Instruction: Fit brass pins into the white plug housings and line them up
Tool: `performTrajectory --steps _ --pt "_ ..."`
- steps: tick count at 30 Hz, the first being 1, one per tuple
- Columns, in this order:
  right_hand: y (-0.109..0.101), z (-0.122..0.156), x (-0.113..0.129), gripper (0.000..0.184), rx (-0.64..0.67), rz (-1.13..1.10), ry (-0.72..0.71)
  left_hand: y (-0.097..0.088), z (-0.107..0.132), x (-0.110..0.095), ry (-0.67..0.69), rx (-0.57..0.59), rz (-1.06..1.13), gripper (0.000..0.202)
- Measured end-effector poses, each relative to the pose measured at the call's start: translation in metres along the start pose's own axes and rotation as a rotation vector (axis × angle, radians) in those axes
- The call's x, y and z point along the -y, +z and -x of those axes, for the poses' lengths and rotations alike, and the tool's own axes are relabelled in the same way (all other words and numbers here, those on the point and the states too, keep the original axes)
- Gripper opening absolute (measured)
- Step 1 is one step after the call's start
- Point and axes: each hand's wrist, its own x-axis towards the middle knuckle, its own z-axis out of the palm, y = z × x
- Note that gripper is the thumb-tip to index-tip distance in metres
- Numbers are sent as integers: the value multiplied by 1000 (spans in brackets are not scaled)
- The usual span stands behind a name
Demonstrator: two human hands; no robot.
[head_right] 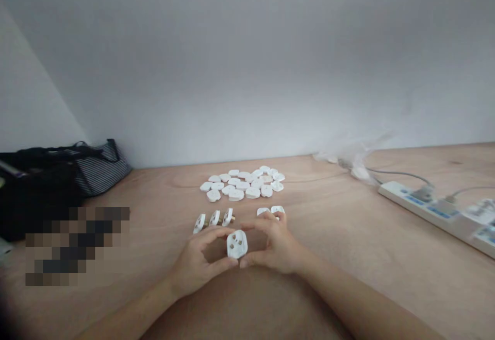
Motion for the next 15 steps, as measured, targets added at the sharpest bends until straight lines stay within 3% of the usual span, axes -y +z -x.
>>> performTrajectory --steps 7,9,12,15 --pt "8 -2 -2 44 17 -200 52 3 2 3 -131 33 122 46" --pt "6 -7 -7 41 -20 -131 66 1 2 5 -163 56 65 46" --pt "3 -21 -19 33 -69 105 109 -1 1 10 -170 124 -51 26" --pt "3 -40 -30 33 -46 225 104 0 0 14 -153 177 -93 19"
